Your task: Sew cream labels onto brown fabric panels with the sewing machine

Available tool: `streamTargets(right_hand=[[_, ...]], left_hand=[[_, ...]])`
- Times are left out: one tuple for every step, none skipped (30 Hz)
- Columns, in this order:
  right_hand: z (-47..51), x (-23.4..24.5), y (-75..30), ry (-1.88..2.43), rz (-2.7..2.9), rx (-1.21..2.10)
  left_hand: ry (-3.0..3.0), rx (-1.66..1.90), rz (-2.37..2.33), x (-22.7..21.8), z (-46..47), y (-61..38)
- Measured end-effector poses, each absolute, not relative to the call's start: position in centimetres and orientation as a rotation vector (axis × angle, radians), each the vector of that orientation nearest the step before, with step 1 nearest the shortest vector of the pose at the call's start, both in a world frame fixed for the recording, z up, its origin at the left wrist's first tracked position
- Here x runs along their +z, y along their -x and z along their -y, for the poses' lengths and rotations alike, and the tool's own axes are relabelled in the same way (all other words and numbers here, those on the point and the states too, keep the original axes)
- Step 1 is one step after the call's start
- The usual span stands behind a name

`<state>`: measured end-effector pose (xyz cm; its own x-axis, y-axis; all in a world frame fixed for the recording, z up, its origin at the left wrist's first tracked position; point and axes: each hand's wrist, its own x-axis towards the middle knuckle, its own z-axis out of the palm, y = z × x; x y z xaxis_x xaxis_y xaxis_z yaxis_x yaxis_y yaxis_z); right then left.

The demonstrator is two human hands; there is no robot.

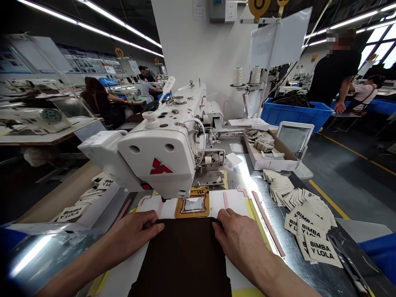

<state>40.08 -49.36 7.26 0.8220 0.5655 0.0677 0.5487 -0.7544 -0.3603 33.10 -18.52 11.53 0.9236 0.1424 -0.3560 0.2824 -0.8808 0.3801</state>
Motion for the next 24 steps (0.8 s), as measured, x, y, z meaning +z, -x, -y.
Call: streamTargets(right_hand=[[49.33,7.3,-40.06,2.642,0.843,0.05],[49.31,7.32,-40.04,2.643,0.846,0.039],[49.28,7.32,-40.02,2.642,0.843,0.03],[49.27,7.31,-40.01,2.637,0.842,0.029],[49.27,7.27,-40.0,2.628,0.844,0.035],[49.28,7.21,-39.99,2.617,0.845,0.042],[49.31,7.14,-39.99,2.609,0.845,0.048],[49.35,7.05,-39.99,2.601,0.844,0.055],[49.4,6.96,-39.99,2.594,0.844,0.061],[49.45,6.86,-40.0,2.587,0.844,0.061],[49.49,6.77,-40.01,2.579,0.845,0.052],[49.52,6.7,-40.01,2.571,0.851,0.041],[49.54,6.65,-40.01,2.565,0.858,0.029],[49.54,6.64,-40.01,2.564,0.861,0.017],[49.52,6.66,-40.0,2.57,0.859,0.009],[49.49,6.71,-39.99,2.581,0.855,0.008],[49.44,6.78,-39.97,2.595,0.85,0.012],[49.4,6.85,-39.94,2.609,0.844,0.017],[49.36,6.93,-39.9,2.619,0.839,0.02],[49.33,6.99,-39.85,2.623,0.838,0.023],[49.31,7.04,-39.8,2.623,0.839,0.024],[49.31,7.07,-39.75,2.622,0.839,0.025],[49.32,7.1,-39.72,2.621,0.837,0.029],[49.33,7.15,-39.71,2.62,0.83,0.036]], left_hand=[[-2.648,-0.445,-0.306,11.49,18.5,-33.14],[-2.648,-0.443,-0.304,11.44,18.46,-33.2],[-2.647,-0.442,-0.303,11.38,18.41,-33.25],[-2.647,-0.443,-0.305,11.31,18.35,-33.3],[-2.649,-0.443,-0.308,11.22,18.27,-33.35],[-2.652,-0.441,-0.311,11.12,18.18,-33.39],[-2.654,-0.439,-0.313,11.01,18.1,-33.4],[-2.657,-0.436,-0.314,10.89,18.02,-33.41],[-2.658,-0.432,-0.316,10.78,17.96,-33.4],[-2.659,-0.43,-0.317,10.68,17.92,-33.37],[-2.657,-0.433,-0.316,10.61,17.9,-33.34],[-2.653,-0.439,-0.313,10.56,17.89,-33.31],[-2.647,-0.446,-0.308,10.53,17.89,-33.29],[-2.641,-0.451,-0.302,10.54,17.9,-33.27],[-2.635,-0.456,-0.296,10.57,17.91,-33.26],[-2.629,-0.456,-0.29,10.61,17.92,-33.25],[-2.624,-0.454,-0.287,10.67,17.93,-33.24],[-2.62,-0.451,-0.287,10.74,17.95,-33.23],[-2.615,-0.448,-0.288,10.81,17.97,-33.2],[-2.609,-0.443,-0.29,10.89,18.0,-33.16],[-2.602,-0.44,-0.292,10.98,18.03,-33.1],[-2.595,-0.435,-0.295,11.06,18.08,-33.05],[-2.588,-0.43,-0.295,11.15,18.13,-33.0],[-2.584,-0.422,-0.294,11.23,18.17,-32.97]])
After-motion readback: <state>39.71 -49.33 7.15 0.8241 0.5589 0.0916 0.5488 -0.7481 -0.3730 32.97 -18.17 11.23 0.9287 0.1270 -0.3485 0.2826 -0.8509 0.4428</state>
